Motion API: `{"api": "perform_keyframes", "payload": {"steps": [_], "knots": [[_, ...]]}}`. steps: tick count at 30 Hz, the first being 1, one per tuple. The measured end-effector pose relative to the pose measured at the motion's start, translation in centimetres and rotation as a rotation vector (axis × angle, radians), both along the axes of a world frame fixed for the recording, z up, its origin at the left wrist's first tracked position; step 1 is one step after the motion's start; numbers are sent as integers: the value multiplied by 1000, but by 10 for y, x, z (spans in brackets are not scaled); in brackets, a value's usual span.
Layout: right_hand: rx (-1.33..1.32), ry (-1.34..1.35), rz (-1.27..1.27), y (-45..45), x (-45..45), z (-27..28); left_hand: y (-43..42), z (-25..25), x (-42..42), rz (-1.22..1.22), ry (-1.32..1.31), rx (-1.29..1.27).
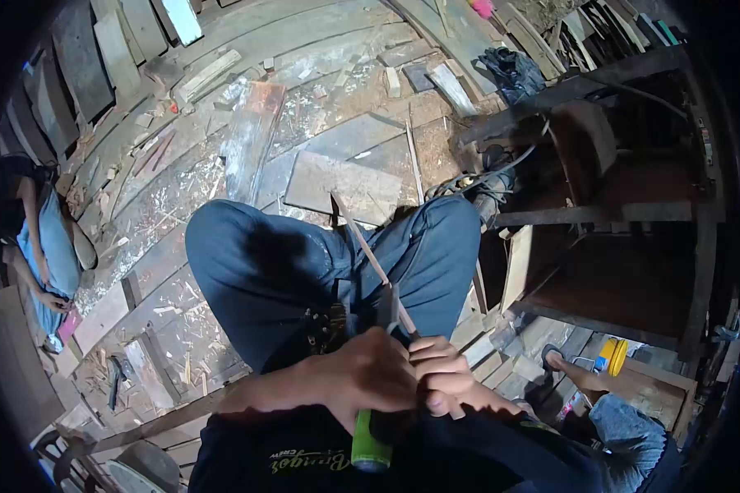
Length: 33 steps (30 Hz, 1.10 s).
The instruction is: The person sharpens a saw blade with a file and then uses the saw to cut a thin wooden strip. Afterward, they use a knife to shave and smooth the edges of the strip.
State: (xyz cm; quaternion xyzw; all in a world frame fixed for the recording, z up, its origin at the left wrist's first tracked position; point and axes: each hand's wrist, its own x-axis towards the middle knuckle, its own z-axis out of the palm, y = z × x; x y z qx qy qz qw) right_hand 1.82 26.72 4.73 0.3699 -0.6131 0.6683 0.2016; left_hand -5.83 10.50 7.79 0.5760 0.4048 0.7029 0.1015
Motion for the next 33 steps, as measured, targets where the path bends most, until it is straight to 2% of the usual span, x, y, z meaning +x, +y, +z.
{"api": "perform_keyframes", "payload": {"steps": [1,2,3,5,6,7,10,12,13,15,17,22,27,30,33], "knots": [[22,34,5,-4,0,1,0,6,3,6,32,20],[167,-62,137,5,5,6,0,3,1,3,114,19],[168,-65,133,6,6,6,1,-6,3,-1,111,21],[127,1,156,5,1,-1,3,-28,3,102,-75,28],[66,42,157,3,1,-6,-4,-18,1,133,-44,16],[96,51,103,3,6,-8,-4,-9,-1,46,-77,76],[124,19,148,6,4,-2,1,-3,8,5,-3,158],[122,46,157,6,3,-5,-3,-8,-3,5,-10,23],[118,51,160,4,3,-7,2,-22,0,120,-64,-10],[99,107,147,0,3,-11,-6,-16,-3,11,81,28],[93,56,155,1,8,-10,-7,8,1,-84,29,111],[137,63,172,2,6,-8,-12,2,1,-52,-80,111],[133,-5,205,4,7,-7,-19,6,3,-157,14,18],[90,22,135,1,14,-14,-22,6,3,-76,-121,52],[121,-15,117,0,10,-7,-16,8,12,-123,28,107]]}}
